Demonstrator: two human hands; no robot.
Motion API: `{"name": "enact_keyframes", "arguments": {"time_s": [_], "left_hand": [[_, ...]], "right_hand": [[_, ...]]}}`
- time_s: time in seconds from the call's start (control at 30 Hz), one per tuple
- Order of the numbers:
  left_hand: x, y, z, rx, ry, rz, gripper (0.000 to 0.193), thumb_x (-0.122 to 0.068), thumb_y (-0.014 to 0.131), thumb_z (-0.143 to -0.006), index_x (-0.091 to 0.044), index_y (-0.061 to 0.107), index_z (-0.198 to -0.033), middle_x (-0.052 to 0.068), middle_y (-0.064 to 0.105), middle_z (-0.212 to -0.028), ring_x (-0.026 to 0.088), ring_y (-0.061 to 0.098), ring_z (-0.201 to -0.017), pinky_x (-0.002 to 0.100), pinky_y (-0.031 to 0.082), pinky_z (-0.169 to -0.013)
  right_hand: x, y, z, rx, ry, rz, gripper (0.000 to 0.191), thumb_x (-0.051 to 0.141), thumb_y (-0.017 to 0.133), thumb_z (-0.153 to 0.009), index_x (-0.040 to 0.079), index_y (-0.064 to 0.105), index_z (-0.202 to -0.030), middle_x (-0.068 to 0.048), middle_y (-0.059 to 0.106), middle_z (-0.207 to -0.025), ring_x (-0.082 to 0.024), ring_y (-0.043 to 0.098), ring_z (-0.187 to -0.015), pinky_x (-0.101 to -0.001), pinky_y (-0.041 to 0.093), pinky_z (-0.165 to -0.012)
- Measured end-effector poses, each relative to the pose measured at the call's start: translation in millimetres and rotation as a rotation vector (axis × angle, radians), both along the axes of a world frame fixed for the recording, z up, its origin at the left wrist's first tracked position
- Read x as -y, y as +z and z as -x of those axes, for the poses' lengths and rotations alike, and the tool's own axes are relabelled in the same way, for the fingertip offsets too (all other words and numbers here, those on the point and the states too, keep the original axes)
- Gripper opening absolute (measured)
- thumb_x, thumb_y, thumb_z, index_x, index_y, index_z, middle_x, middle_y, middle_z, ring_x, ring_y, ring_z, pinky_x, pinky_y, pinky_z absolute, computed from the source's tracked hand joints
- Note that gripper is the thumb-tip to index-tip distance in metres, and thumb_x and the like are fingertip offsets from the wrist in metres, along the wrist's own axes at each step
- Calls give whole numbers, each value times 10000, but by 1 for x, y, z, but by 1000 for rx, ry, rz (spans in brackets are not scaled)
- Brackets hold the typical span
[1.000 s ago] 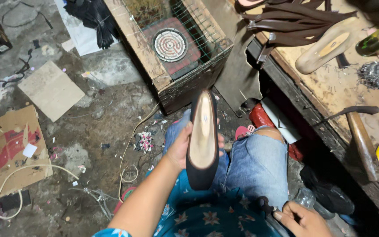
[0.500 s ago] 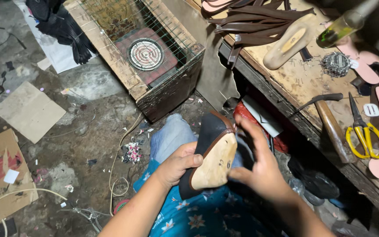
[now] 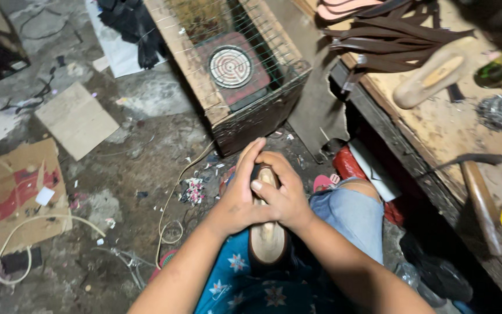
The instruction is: The person sits on the floor of a shoe workshop and works a black shoe upper over its last. They use pincers to grip and pull the upper material at the toe and sides, press and smooth the material by hand, and turn the shoe to work different areas, holding the shoe on their lap throughout.
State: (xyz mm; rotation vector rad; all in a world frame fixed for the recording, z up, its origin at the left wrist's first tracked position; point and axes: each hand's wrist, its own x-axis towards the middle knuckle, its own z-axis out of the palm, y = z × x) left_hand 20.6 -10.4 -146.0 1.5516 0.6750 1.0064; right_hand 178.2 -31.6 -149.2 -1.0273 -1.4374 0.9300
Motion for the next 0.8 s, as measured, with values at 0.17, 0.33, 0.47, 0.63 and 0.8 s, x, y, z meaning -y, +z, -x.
{"name": "enact_keyframes", "arguments": {"time_s": [0.17, 0.33, 0.47, 0.63, 0.8], "left_hand": [[-1, -3, 7, -295, 186, -172, 1013, -475, 855, -660, -44, 447, -1481, 169, 494, -1458, 322, 510, -1384, 418, 397, -1186], [-13, -28, 4, 315, 96, 218, 758, -356, 739, -910, -44, 390, -1505, 143, 482, -1417, 280, 459, -1388, 406, 327, -1211], [-20, -27, -1, 789, -45, 963, 499, -365, 599, -958, -102, 514, -1374, 180, 645, -1296, 301, 617, -1212, 449, 463, -1073], [11, 6, -22, 683, -197, 922, 421, -250, 672, -985, -4, 580, -1314, 123, 675, -1247, 232, 653, -1163, 401, 507, -1054], [28, 39, -26, 235, -110, 641, 430, -188, 766, -896, -11, 603, -1252, 61, 694, -1145, 131, 643, -1070, 326, 511, -988]], "right_hand": [[-7, -9, 17, 40, 6, 121, 353, 149, 656, -859, -25, 661, -1167, -129, 680, -1121, -267, 673, -1034, -349, 520, -958], [-2, -11, 16, 122, -7, -9, 370, 70, 662, -912, -52, 681, -1261, -191, 698, -1333, -304, 649, -1309, -426, 344, -1231], [11, 3, 0, -162, 89, 64, 411, 10, 648, -932, -36, 601, -1337, -201, 593, -1457, -280, 531, -1422, -418, 353, -1234], [45, 29, -43, -329, 70, 100, 402, -15, 613, -955, -16, 563, -1354, -169, 536, -1504, -269, 504, -1426, -405, 385, -1212], [81, 26, -60, -145, -175, 164, 305, -7, 573, -992, -59, 643, -1284, -177, 629, -1351, -253, 529, -1368, -375, 380, -1176]]}}
